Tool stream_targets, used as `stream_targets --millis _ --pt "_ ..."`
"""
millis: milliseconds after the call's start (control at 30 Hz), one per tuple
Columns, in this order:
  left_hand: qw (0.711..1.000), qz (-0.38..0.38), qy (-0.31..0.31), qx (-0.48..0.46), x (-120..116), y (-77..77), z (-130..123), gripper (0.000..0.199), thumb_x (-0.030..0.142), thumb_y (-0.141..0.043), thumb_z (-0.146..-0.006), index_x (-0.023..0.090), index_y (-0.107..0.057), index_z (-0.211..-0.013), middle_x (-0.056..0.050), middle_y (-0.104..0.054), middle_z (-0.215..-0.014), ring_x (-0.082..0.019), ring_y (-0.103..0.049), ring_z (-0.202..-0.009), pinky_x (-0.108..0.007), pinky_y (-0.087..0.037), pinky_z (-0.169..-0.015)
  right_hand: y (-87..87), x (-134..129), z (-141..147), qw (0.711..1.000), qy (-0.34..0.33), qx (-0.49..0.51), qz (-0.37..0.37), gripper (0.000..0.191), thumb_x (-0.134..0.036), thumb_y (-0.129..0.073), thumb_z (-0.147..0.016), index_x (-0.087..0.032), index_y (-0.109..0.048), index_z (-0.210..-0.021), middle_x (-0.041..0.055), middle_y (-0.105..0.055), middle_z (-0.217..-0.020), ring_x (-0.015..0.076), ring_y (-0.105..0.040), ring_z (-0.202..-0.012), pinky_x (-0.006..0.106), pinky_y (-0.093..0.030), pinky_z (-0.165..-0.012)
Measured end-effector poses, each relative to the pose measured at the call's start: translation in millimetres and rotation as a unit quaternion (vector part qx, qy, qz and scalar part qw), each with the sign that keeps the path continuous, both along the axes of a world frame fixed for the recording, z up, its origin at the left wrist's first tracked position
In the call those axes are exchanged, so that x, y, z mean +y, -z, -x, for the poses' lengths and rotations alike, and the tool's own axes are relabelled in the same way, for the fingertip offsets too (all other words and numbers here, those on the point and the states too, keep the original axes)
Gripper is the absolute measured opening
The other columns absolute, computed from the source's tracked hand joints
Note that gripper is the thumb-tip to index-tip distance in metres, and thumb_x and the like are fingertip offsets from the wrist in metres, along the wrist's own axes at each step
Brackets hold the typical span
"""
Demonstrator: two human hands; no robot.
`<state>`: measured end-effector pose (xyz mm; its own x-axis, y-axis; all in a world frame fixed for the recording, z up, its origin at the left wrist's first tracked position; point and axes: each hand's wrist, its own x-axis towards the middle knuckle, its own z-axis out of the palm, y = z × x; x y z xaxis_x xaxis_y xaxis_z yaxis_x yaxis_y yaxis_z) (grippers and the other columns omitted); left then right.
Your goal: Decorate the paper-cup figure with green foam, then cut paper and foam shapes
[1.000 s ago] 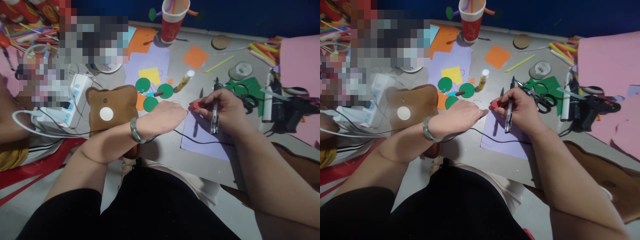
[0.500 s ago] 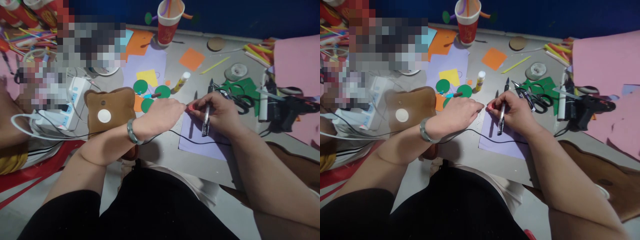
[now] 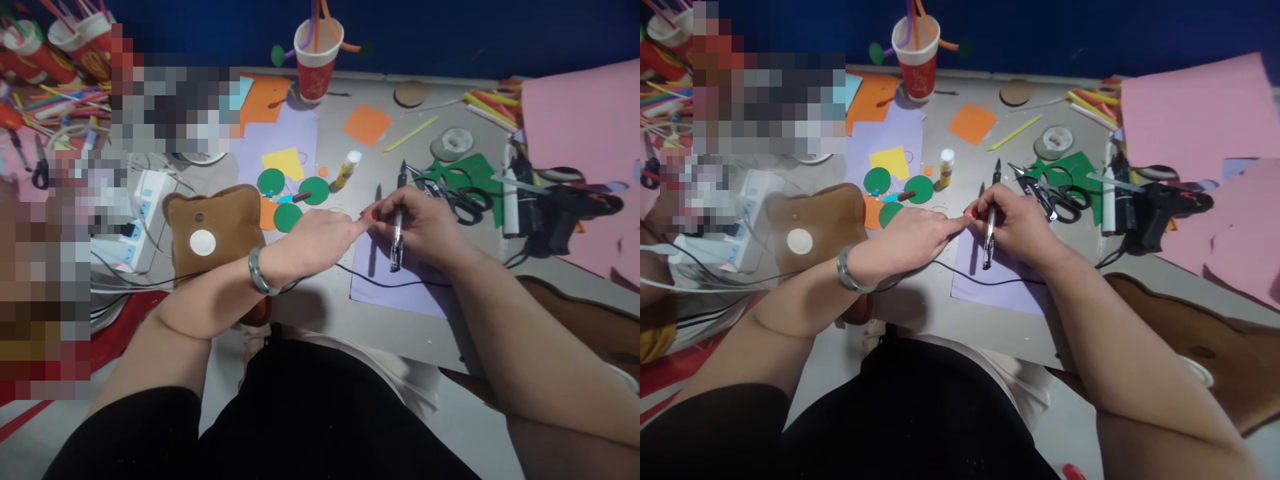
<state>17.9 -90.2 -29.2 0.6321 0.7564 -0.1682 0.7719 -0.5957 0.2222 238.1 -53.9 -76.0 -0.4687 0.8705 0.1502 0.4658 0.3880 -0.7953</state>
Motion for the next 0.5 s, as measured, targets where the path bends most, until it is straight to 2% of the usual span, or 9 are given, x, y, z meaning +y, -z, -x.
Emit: stream_targets --millis 200,300,500 --pt "0.998 0.018 0.000 0.052 1 -7.3 0 0.058 0.012 -0.042 -0.101 0.023 -0.048 -0.158 -0.008 -0.077 -0.101 -0.020 -0.068 -0.086 -0.030 -0.039 -0.065 -2.5 1 -4 1.000 0.014 -0.001 0.028 0.022 -0.030 -0.072 -0.081 -0.028 -0.051 -0.086 0.0037 -0.081 -0.100 0.0255 -0.076 -0.085 0.042 -0.059 -0.075" --pt "0.997 0.026 -0.002 0.068 1 -10.3 -2 0.058 0.013 -0.044 -0.102 0.024 -0.047 -0.158 -0.008 -0.077 -0.103 -0.019 -0.068 -0.085 -0.029 -0.038 -0.065 -5.3 1 -8 0.999 0.026 0.007 0.046 0.022 -0.025 -0.069 -0.081 -0.028 -0.048 -0.086 0.0039 -0.081 -0.103 0.0257 -0.076 -0.086 0.040 -0.059 -0.074" --pt "0.996 0.029 0.005 0.086 -1 -7.9 -2 0.057 0.018 -0.045 -0.104 0.022 -0.042 -0.160 -0.006 -0.077 -0.103 -0.018 -0.068 -0.084 -0.029 -0.035 -0.062 -9.2 -1 -12 0.998 0.042 -0.049 0.028 0.020 -0.019 -0.064 -0.079 -0.027 -0.050 -0.091 0.0049 -0.079 -0.094 0.0247 -0.073 -0.077 0.037 -0.053 -0.068"
